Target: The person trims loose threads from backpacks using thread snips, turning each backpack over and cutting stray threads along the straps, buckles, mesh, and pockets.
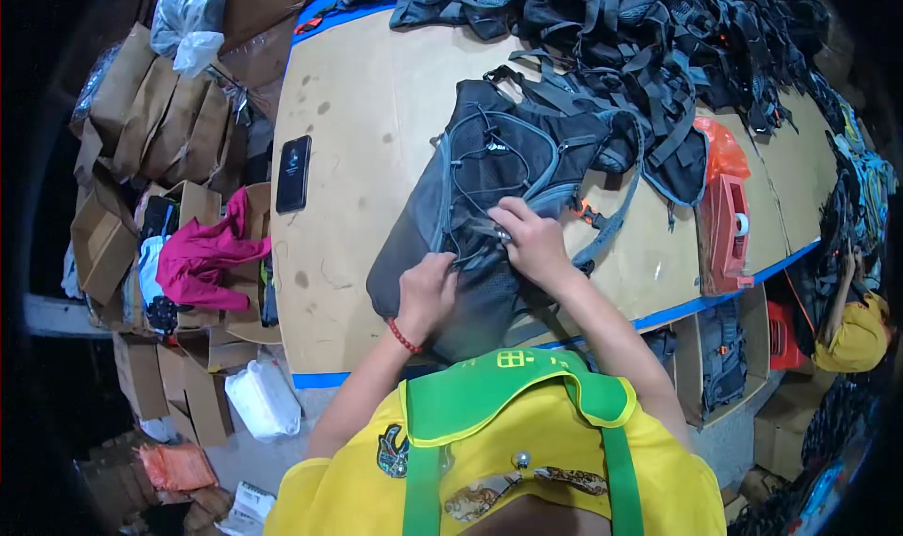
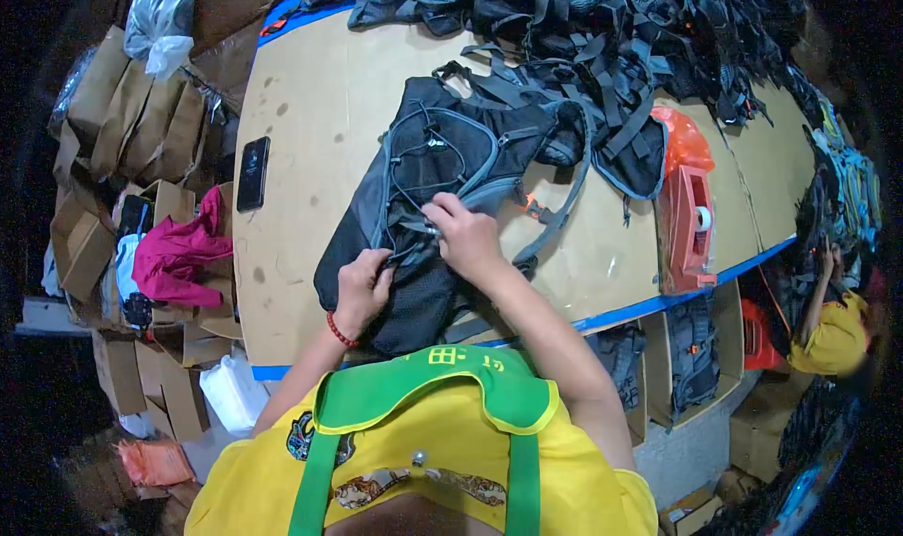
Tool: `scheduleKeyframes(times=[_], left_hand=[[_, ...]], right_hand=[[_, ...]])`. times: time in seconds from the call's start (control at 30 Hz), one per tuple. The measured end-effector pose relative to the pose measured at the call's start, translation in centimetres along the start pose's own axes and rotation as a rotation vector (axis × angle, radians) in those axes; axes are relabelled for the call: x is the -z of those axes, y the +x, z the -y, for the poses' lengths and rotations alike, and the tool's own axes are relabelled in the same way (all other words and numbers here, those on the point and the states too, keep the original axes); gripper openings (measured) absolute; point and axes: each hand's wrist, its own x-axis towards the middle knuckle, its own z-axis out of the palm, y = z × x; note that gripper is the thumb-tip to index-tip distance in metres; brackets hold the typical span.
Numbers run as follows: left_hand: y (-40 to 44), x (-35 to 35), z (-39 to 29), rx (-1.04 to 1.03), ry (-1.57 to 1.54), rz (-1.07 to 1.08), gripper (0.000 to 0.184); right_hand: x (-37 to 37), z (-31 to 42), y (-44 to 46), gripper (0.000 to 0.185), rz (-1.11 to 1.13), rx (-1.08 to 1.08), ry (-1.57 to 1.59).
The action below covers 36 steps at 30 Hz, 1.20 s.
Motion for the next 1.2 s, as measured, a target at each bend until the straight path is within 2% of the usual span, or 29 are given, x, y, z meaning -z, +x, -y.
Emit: scheduleKeyframes(times=[0.23, 0.3, 0.37, 0.4, 0.5, 0.6, 0.7, 0.73, 0.8, 0.87, 1.0, 1.1, 1.2], left_hand=[[-2.4, -2.1, -2.7, -0.008, 0.098, -0.037, 0.025], [-3.7, -2.8, -2.8, -0.165, 0.079, -0.082, 0.029], [-5.7, -4.0, -2.4, -0.195, 0.007, 0.013, 0.033], [-6.0, -4.1, -2.5, -0.181, -0.001, 0.010, 0.034], [-6.3, -4.6, -2.4, -0.151, -0.009, -0.031, 0.036], [-5.9, -4.3, -3.1, -0.143, -0.017, -0.047, 0.040], [-6.0, -3.8, -3.0, -0.148, 0.011, -0.054, 0.043], [-6.0, -3.9, -3.0, -0.141, 0.006, -0.073, 0.043], [-5.9, -4.0, -2.8, -0.156, 0.000, -0.116, 0.044], [-6.0, -4.1, -2.6, -0.176, -0.013, -0.063, 0.040], [-5.7, -3.5, -2.5, -0.196, -0.053, -0.050, 0.035], [-5.9, -1.4, -2.8, -0.220, -0.194, -0.079, 0.033], [-4.6, 0.3, -3.2, -0.083, -0.130, -0.166, 0.024]], right_hand=[[-0.9, -4.3, -1.7, 0.048, -0.058, 0.011, 0.111], [-1.3, -4.7, -1.8, 0.040, -0.072, -0.054, 0.214], [-1.6, -5.1, -1.6, 0.033, -0.091, -0.119, 0.365], [-0.2, -2.9, -0.8, 0.025, -0.181, -0.083, 0.294], [0.3, 2.5, 0.2, 0.026, -0.247, 0.107, 0.252], [-0.9, 5.5, 1.0, 0.023, -0.009, 0.230, 0.108], [-2.8, 4.2, 1.3, 0.012, 0.233, 0.162, -0.161], [-3.0, 4.0, 1.2, 0.004, 0.143, 0.176, -0.169], [-2.9, 3.5, 0.8, 0.003, 0.128, 0.148, -0.197], [-2.8, 3.5, 0.3, 0.002, 0.137, 0.128, -0.251], [-2.3, 4.0, -1.2, 0.010, 0.090, 0.133, -0.232], [-2.1, 3.5, -1.6, 0.011, -0.035, 0.160, -0.223], [-1.6, 4.5, -1.2, 0.011, -0.056, 0.067, -0.106]])
